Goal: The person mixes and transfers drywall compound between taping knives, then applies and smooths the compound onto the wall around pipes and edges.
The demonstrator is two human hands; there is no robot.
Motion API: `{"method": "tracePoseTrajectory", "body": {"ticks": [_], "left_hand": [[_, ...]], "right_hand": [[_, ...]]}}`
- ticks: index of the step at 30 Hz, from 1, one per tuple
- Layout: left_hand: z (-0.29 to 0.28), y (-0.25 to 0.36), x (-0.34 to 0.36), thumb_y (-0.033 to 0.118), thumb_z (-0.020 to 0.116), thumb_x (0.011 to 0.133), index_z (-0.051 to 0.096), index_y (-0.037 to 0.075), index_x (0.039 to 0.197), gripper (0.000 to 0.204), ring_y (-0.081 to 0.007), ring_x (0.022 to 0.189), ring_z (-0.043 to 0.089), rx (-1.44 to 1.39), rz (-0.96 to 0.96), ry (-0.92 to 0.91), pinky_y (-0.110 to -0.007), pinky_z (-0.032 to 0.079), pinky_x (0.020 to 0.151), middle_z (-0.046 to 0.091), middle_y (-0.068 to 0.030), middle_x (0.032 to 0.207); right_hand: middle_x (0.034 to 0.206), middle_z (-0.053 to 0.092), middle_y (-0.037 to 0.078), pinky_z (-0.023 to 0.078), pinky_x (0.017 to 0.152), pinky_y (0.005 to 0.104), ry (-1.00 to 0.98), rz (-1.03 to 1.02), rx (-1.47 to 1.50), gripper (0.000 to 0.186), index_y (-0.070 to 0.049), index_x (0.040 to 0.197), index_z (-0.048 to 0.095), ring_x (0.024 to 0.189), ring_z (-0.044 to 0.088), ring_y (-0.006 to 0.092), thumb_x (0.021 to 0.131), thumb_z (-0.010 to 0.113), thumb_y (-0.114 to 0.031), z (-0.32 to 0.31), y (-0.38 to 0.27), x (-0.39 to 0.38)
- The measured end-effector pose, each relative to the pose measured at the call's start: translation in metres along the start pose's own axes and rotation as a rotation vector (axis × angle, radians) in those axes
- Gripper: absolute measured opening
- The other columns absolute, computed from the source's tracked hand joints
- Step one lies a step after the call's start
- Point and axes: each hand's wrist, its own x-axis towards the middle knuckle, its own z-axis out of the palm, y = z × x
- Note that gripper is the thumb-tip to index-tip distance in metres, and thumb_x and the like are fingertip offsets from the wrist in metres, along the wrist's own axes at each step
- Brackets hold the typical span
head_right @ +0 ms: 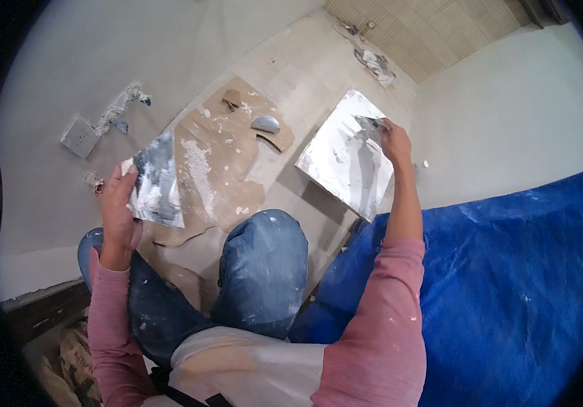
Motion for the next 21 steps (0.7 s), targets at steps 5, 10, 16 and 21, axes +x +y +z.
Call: {"method": "tracePoseTrajectory", "body": {"ticks": [5,10,16,21], "left_hand": [[0.036,-0.018,0.004,0.014,0.052,0.101,0.055,0.001,0.119,0.022,-0.0117,0.089,0.066,0.021,-0.034,-0.074,-0.027,0.054,0.08,0.067,-0.0056,0.105],[0.082,-0.044,0.01,0.014,0.052,0.101,0.054,0.001,0.114,0.019,-0.0132,0.089,0.065,0.018,-0.026,-0.089,-0.028,0.054,0.077,0.066,-0.0062,0.102],[0.148,-0.057,0.013,0.014,0.05,0.101,0.047,0.0,0.124,0.027,-0.015,0.092,0.062,-0.256,0.033,0.005,-0.027,0.052,0.08,0.064,-0.0086,0.107],[0.168,-0.042,0.007,0.015,0.046,0.102,0.05,0.003,0.112,0.016,-0.016,0.087,0.063,-0.426,0.024,0.081,-0.03,0.053,0.071,0.064,-0.008,0.102]], "right_hand": [[0.099,0.071,0.017,0.05,0.079,0.0356,0.333,-0.059,0.452,0.026,-0.007,0.119,0.065,0.091,0.068,0.0276,0.095,0.057,-0.013,-0.016,0.004,-0.021],[0.095,0.065,0.005,0.047,0.074,0.0278,0.545,-0.099,1.078,0.022,0.004,0.114,0.059,0.082,0.056,0.0121,0.101,0.052,-0.012,-0.014,-0.044,-0.045],[0.09,0.056,0.004,0.047,0.071,0.0274,0.772,-0.06,1.13,0.011,-0.001,0.099,0.053,0.085,0.056,0.0127,0.1,0.055,-0.011,-0.016,-0.163,-0.12],[0.122,0.059,0.023,0.048,0.099,0.0433,0.845,-0.559,1.434,0.033,0.006,0.12,0.053,0.112,0.062,0.0338,0.088,0.052,-0.005,-0.014,-0.256,-0.166]]}}
